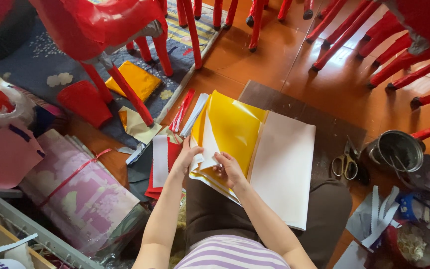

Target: Cutting and folding paper sheets into strips and shapes using scissors

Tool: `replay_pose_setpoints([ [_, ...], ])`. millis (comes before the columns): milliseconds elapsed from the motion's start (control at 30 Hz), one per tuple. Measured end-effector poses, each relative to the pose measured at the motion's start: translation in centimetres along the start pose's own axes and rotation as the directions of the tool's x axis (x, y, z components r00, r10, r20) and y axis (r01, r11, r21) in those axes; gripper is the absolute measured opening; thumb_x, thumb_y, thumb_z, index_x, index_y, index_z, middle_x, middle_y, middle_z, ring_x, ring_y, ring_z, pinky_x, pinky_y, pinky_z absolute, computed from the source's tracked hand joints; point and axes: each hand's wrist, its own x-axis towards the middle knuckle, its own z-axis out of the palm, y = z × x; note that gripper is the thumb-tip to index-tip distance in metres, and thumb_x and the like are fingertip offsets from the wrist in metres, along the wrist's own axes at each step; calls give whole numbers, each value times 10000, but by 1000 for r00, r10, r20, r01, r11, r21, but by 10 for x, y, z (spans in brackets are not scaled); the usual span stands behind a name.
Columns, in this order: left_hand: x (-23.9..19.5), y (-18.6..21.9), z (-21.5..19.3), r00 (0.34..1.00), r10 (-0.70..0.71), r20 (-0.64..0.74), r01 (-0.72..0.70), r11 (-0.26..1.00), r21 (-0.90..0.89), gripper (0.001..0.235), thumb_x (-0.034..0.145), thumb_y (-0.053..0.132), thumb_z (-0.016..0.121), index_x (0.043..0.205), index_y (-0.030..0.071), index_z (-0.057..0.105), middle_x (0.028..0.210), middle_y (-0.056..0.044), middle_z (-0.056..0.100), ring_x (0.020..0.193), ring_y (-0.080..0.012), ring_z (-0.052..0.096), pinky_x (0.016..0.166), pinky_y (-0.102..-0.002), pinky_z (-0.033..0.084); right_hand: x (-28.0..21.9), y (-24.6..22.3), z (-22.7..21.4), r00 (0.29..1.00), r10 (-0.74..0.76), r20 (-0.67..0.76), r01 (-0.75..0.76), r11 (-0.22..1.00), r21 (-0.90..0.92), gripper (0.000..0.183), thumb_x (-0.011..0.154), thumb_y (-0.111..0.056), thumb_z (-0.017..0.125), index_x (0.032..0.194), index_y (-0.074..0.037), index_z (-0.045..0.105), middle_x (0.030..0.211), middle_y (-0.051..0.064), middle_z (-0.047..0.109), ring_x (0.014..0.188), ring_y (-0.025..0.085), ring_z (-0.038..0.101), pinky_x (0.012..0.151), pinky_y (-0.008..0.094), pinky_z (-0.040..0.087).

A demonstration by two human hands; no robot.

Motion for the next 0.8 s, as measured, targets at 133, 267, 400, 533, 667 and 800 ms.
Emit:
replay_pose_setpoints([
  [133,-4,19,5,999,-19,33,20,999,-34,950,787,248,765,1547,137,207,1508,-308,300,1312,-454,429,1018,-572,413,33,20,-29,1000,-12,6,12,1000,-11,268,853,-221,789,915,-143,540,686,-2,616,522,165,659,405,159,438],
  [267,5,16,-4,998,1,58,-3,1000,28,891,883,381,720,1543,109,186,1536,-298,238,1377,-453,341,1069,-562,379,1,6,-10,998,-69,-9,67,989,-132,274,860,-262,784,892,-128,547,668,-16,560,493,142,621,380,155,411],
  [400,27,0,-22,998,30,51,-32,998,51,899,893,370,739,1541,70,194,1549,-287,221,1383,-425,343,1060,-528,393,-5,-1,-1,995,-90,-37,84,987,-141,293,837,-278,812,859,-134,558,626,-23,559,423,110,568,338,151,372],
  [533,37,-9,-32,996,50,71,-54,997,59,942,858,273,790,1545,65,181,1543,-273,232,1360,-415,377,1041,-525,417,1,5,-8,993,-103,-54,95,987,-132,299,839,-307,815,868,-141,568,612,-24,553,414,101,557,332,154,362],
  [667,42,-10,-45,995,22,95,-34,992,125,847,848,140,722,1531,33,233,1519,-285,287,1350,-394,400,1037,-499,422,-7,-4,-5,991,-130,-15,129,989,-75,484,869,-161,767,1231,-77,457,674,3,557,440,97,583,375,156,388],
  [800,51,-19,-66,993,-88,84,80,992,93,719,880,115,661,1509,53,318,1470,-282,378,1285,-427,473,987,-559,456,8,-15,-33,999,49,-10,-49,999,14,352,807,-150,798,1074,-124,571,648,-43,576,439,56,557,377,136,351],
])
